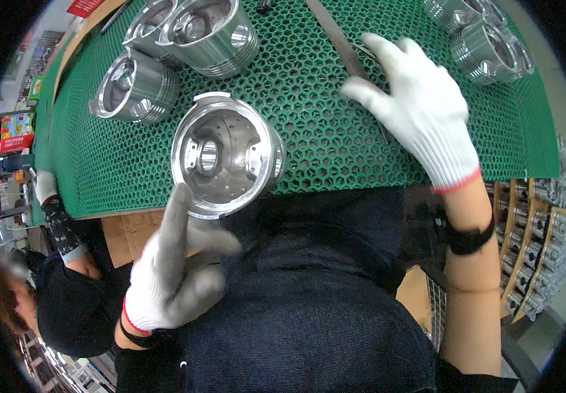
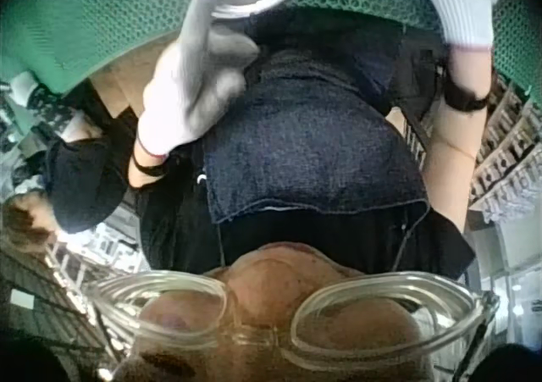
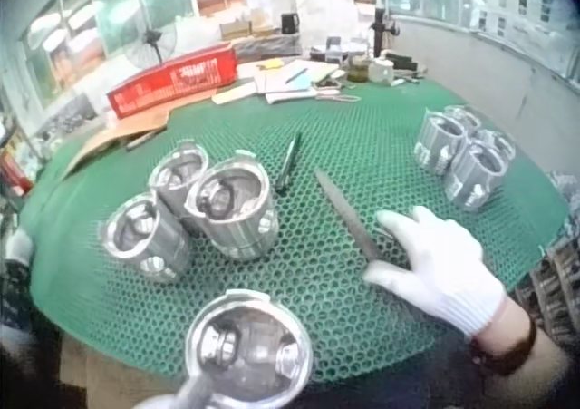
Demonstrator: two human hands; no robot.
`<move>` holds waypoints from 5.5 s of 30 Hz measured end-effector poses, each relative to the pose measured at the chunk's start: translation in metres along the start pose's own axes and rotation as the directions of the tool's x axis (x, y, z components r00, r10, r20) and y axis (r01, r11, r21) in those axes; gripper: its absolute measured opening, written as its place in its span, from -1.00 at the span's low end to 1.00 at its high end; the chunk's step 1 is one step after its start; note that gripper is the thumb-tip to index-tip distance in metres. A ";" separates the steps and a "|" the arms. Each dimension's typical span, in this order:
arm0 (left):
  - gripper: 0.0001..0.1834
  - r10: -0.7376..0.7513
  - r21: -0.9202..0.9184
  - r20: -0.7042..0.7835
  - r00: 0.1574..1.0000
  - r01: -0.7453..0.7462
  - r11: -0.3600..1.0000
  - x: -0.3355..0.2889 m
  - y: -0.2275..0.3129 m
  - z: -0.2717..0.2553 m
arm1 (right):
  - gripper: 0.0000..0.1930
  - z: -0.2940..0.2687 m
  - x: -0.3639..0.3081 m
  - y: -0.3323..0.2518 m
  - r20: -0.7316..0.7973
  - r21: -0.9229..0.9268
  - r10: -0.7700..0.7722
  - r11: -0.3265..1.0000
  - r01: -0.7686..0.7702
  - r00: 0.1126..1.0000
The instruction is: Manually filing the inner edges of metal pistons at a workstation to deburr or smooth them.
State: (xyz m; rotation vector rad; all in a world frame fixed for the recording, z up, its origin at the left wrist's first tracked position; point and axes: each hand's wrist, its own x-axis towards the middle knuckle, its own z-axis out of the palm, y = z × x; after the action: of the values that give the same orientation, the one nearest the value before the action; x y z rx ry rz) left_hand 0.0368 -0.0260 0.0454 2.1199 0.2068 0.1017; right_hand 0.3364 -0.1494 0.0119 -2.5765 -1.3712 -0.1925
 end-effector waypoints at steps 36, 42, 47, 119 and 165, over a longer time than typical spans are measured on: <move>-0.64 0.277 0.397 -0.336 0.901 -0.131 0.909 0.056 -0.006 0.026 | -0.45 -0.083 -0.047 -0.030 0.119 -0.157 -0.599 0.776 0.611 0.792; -0.66 0.189 0.436 -0.262 0.946 -0.059 0.898 0.053 -0.009 0.019 | -0.48 -0.052 0.011 -0.070 -0.268 -0.166 -0.692 0.718 0.676 0.670; -0.31 0.266 0.205 -0.257 0.929 -0.217 0.955 0.048 -0.031 0.010 | -0.48 -0.037 0.001 0.012 -0.232 0.151 -0.351 0.908 0.390 0.907; -0.55 0.578 0.687 -0.339 0.742 -0.224 0.691 0.014 -0.012 -0.003 | -0.69 0.004 -0.179 -0.011 0.774 0.630 -0.294 0.447 -0.635 0.561; -0.65 0.492 0.521 0.223 0.842 -0.529 0.670 0.100 0.020 -0.094 | -0.65 -0.001 -0.056 -0.014 0.443 0.889 0.027 0.120 -0.443 0.896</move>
State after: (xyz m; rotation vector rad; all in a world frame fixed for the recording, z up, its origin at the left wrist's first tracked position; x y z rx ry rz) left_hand 0.1226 0.0611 0.1113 2.7254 -0.4777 0.3419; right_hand 0.2933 -0.1873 0.0027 -1.5345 -0.6071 0.9616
